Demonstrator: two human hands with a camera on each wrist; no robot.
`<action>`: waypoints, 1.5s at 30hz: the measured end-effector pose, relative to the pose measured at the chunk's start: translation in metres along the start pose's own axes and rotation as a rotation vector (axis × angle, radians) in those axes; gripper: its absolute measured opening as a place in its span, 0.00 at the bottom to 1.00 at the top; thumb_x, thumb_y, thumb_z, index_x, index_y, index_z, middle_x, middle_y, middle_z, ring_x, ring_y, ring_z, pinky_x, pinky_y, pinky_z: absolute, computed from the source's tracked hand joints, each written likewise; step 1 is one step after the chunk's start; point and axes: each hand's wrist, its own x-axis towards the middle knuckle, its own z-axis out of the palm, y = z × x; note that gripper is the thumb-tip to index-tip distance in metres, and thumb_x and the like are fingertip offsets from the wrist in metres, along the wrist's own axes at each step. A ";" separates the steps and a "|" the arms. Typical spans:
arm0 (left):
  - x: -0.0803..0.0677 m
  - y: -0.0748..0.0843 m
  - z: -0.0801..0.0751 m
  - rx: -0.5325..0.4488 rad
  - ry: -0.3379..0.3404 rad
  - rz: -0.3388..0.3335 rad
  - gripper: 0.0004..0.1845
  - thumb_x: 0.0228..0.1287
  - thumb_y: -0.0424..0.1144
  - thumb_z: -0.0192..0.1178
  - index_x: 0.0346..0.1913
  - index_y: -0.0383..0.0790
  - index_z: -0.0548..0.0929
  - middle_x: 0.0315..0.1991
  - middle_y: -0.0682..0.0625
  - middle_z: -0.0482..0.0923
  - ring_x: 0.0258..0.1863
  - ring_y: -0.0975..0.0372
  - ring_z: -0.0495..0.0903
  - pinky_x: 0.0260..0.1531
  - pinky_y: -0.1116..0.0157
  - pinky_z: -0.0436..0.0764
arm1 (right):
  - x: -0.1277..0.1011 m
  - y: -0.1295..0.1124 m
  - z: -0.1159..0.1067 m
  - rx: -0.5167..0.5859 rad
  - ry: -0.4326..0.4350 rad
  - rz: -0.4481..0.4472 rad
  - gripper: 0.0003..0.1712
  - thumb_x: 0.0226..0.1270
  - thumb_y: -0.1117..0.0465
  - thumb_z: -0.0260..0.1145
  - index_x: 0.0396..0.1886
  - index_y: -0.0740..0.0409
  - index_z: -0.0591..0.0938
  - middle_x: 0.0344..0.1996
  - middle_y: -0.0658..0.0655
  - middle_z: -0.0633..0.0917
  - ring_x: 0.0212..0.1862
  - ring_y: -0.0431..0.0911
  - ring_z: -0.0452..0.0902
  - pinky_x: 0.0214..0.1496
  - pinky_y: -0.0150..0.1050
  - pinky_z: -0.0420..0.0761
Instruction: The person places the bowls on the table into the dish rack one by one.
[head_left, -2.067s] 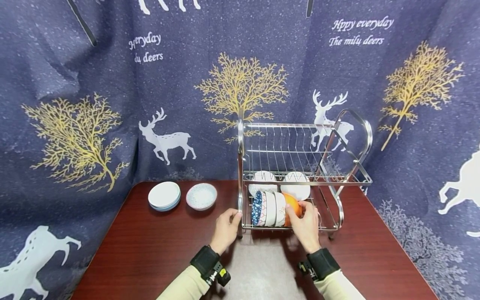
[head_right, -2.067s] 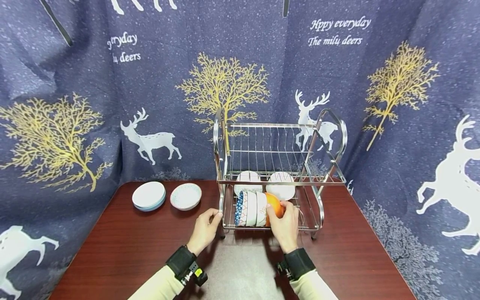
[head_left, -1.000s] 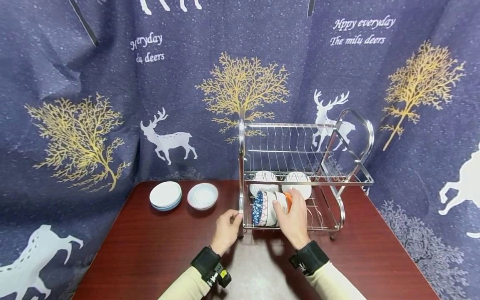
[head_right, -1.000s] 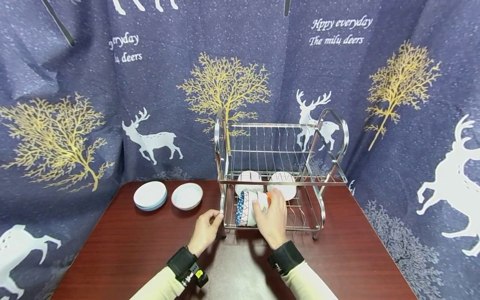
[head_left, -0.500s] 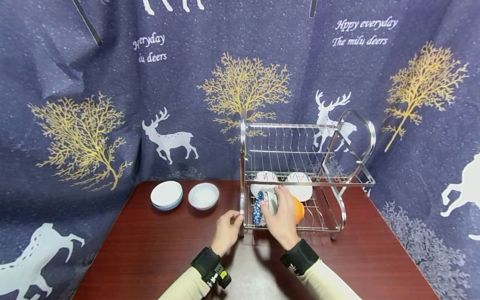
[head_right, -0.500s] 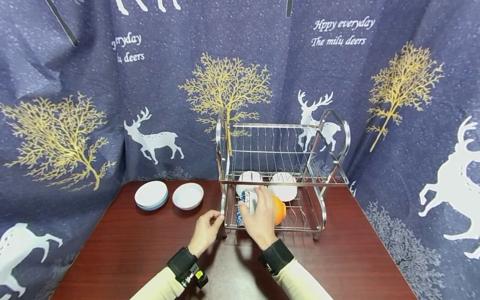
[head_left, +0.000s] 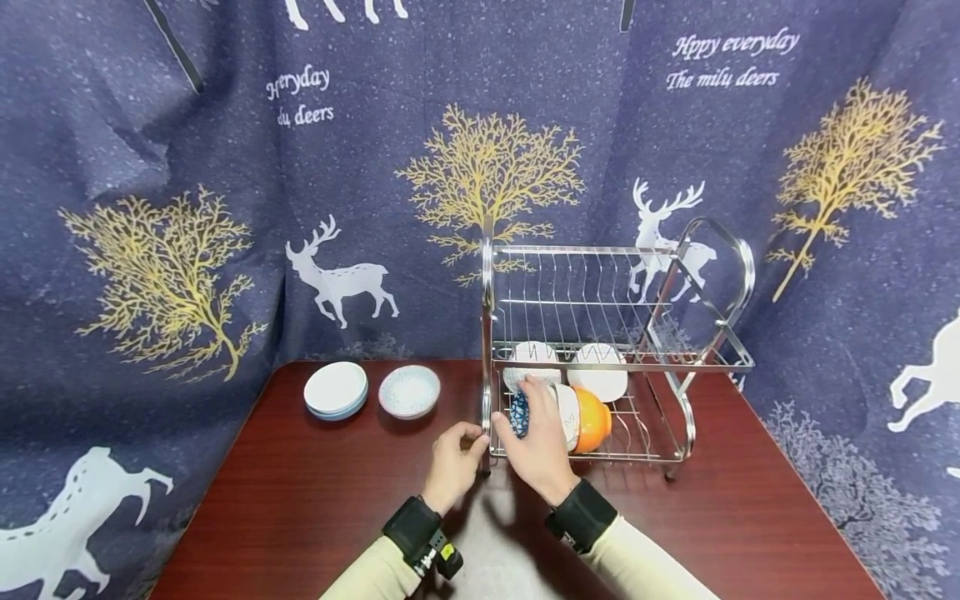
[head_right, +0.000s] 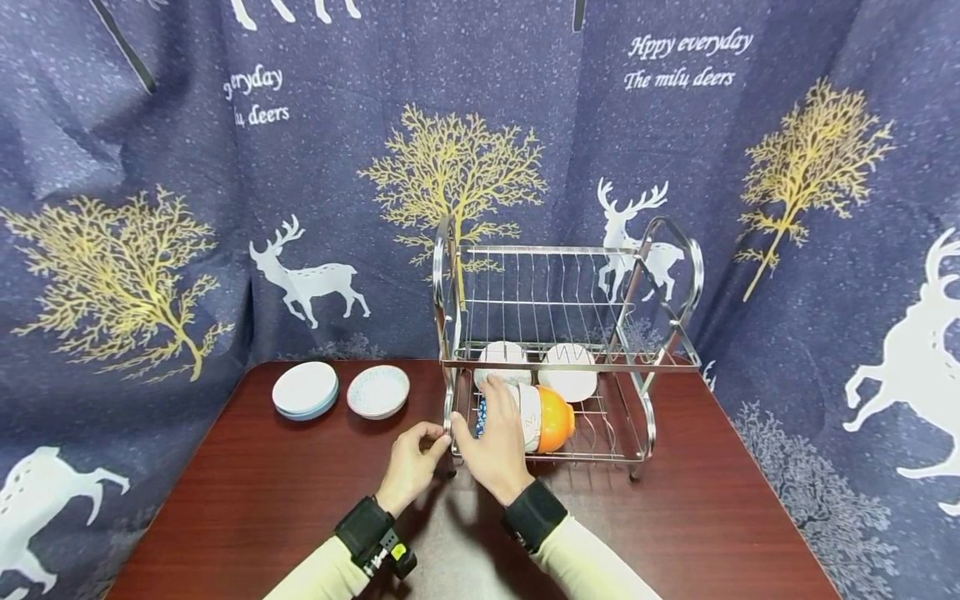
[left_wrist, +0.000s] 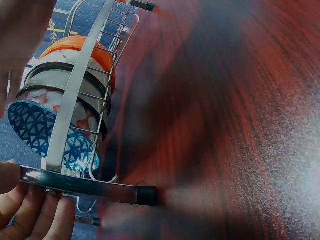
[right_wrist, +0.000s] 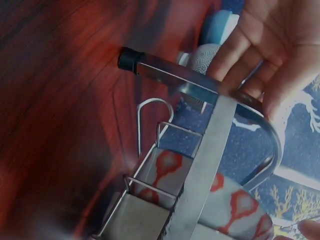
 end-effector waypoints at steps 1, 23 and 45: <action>0.000 0.000 0.000 -0.005 -0.002 -0.008 0.03 0.61 0.33 0.64 0.35 0.37 0.82 0.33 0.47 0.83 0.33 0.59 0.83 0.34 0.66 0.82 | -0.001 -0.001 0.001 -0.004 -0.005 -0.005 0.34 0.59 0.51 0.67 0.63 0.60 0.70 0.65 0.63 0.68 0.68 0.53 0.61 0.69 0.49 0.59; -0.005 -0.006 -0.013 0.015 0.013 -0.007 0.03 0.59 0.34 0.66 0.34 0.40 0.83 0.30 0.50 0.84 0.31 0.59 0.84 0.32 0.68 0.80 | -0.005 -0.017 0.017 0.109 -0.109 -0.007 0.26 0.66 0.56 0.63 0.60 0.61 0.72 0.60 0.59 0.74 0.64 0.51 0.67 0.65 0.46 0.67; 0.012 -0.028 -0.041 0.111 0.322 -0.233 0.11 0.55 0.35 0.68 0.39 0.31 0.83 0.32 0.43 0.84 0.33 0.53 0.84 0.37 0.55 0.81 | -0.012 -0.015 0.039 0.352 -0.159 0.217 0.22 0.68 0.70 0.57 0.60 0.65 0.66 0.42 0.63 0.82 0.40 0.49 0.81 0.39 0.36 0.81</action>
